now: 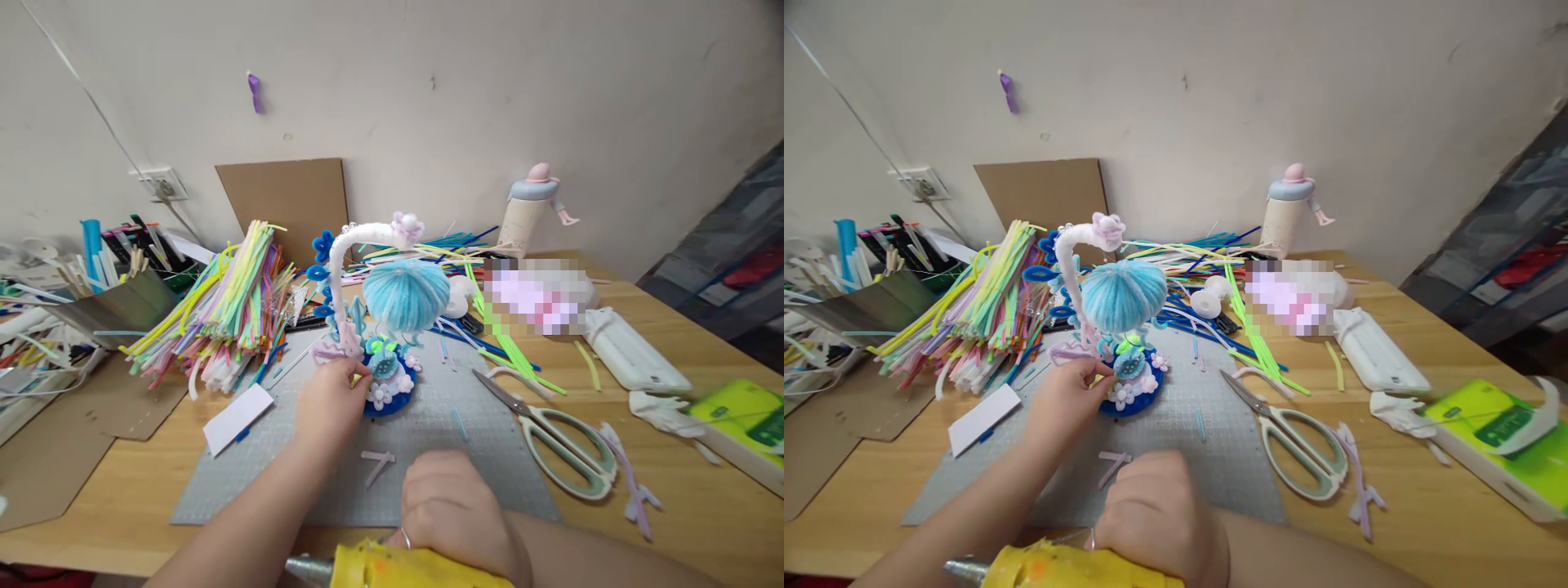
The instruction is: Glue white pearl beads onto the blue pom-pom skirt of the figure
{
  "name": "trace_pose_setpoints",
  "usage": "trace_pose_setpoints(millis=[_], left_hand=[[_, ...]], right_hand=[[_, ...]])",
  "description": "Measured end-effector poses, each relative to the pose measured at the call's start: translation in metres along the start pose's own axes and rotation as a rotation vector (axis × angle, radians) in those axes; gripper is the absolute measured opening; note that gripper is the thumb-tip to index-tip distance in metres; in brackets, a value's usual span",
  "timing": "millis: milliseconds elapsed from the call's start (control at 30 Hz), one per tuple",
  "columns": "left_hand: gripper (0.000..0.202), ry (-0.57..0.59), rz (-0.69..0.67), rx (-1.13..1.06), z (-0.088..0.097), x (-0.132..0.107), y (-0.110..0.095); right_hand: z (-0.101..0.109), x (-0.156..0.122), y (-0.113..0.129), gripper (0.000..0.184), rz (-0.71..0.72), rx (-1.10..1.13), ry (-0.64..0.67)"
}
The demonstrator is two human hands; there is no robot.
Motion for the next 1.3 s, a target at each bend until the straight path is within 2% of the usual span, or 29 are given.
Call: trace_pose_setpoints(millis=[433, 700, 833, 1000, 1300], left_hand=[[0.016, 0.077, -0.010, 0.143, 0.001, 0.010, -0.010], [0.017, 0.105, -0.032, 0.200, -0.001, 0.015, -0.011], [0.018, 0.109, -0.039, 0.222, -0.001, 0.015, -0.011], [0.018, 0.116, -0.053, 0.253, -0.001, 0.016, -0.013], [0.025, 0.149, -0.084, 0.277, 0.004, 0.011, -0.015]], right_hand=[[0.002, 0.006, 0.007, 0.039, 0.027, -0.025, -0.036], [0.000, 0.005, 0.007, 0.042, 0.061, -0.019, -0.008], [-0.002, 0.005, 0.008, 0.041, 0.067, -0.022, 0.013], [-0.001, 0.004, 0.005, 0.038, 0.044, -0.018, -0.039], [-0.003, 0.006, 0.006, 0.042, 0.052, 0.000, 0.007]])
Point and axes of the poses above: each hand's wrist, its own x-axis towards the middle knuckle, its own z-axis out of the back of the hand, y = z × x, the point moved 8 cm from there along x, towards the middle knuckle, and after that the axes turned 11 degrees about x, right-handed, at the moved point
